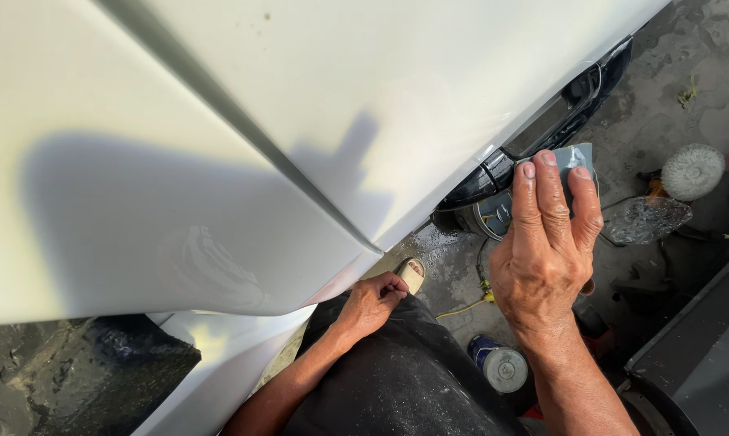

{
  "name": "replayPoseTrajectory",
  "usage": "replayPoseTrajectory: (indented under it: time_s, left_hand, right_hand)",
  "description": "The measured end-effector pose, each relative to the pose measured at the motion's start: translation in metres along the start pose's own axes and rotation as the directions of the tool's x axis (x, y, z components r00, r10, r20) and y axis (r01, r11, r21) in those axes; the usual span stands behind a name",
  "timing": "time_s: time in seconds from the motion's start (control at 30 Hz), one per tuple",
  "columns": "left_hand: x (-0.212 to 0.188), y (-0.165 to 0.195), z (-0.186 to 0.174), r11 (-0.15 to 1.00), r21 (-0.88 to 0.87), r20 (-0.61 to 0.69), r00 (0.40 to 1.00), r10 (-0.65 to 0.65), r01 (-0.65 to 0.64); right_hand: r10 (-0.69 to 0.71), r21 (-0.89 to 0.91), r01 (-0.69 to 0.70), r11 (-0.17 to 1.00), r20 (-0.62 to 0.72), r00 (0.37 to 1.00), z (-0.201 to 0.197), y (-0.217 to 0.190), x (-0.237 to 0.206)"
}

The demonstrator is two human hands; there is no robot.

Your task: The person wets a sanding block in a bucket and then sands the area around the door handle of a white car. They repeatedly rub the sanding block over the handle and adjacent panel, occasionally touching the surface with a finger.

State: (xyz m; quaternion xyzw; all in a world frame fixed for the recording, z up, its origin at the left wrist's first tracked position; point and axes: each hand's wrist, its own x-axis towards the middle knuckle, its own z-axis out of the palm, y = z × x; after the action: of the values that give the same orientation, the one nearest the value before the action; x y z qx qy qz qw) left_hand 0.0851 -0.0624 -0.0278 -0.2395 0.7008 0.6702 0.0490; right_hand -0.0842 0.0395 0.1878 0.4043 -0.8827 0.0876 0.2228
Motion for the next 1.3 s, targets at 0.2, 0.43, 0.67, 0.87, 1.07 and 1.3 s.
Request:
replayPoseTrajectory:
  time_s: [0.2,0.43,0.67,0.87,1.07,1.3]
  left_hand:
    - [0.000,0.028,-0.006,1.000,0.010,0.025,1.000,0.000,0.000]
    - [-0.029,0.120,-0.022,0.955,0.045,-0.025,0.955,0.296,-0.294]
    - [-0.040,0.200,-0.013,0.561,0.547,-0.195,0.557,0.807,-0.622]
    - [-0.010,0.235,0.027,0.615,0.754,-0.365,0.631,0.684,-0.230]
    - [0.017,0.258,0.072,0.649,0.761,-0.528,0.602,0.599,0.021]
    - [0.017,0.258,0.116,0.747,0.624,-0.515,0.597,0.615,-0.230]
  right_hand:
    - [-0.064,0.004,0.064,0.998,-0.059,0.996,0.008,0.012,-0.001]
    - [0.078,0.103,-0.073,0.992,-0.052,0.996,0.007,0.065,-0.010]
    - [0.100,0.385,-0.105,0.917,0.034,0.994,-0.018,0.089,-0.019]
    - [-0.004,0.573,-0.102,0.813,0.180,0.984,-0.006,0.141,-0.012]
    - [-0.158,0.700,-0.049,0.713,0.228,0.961,0.008,0.187,0.003]
    - [-0.288,0.853,-0.023,0.521,0.201,0.936,-0.011,0.194,0.025]
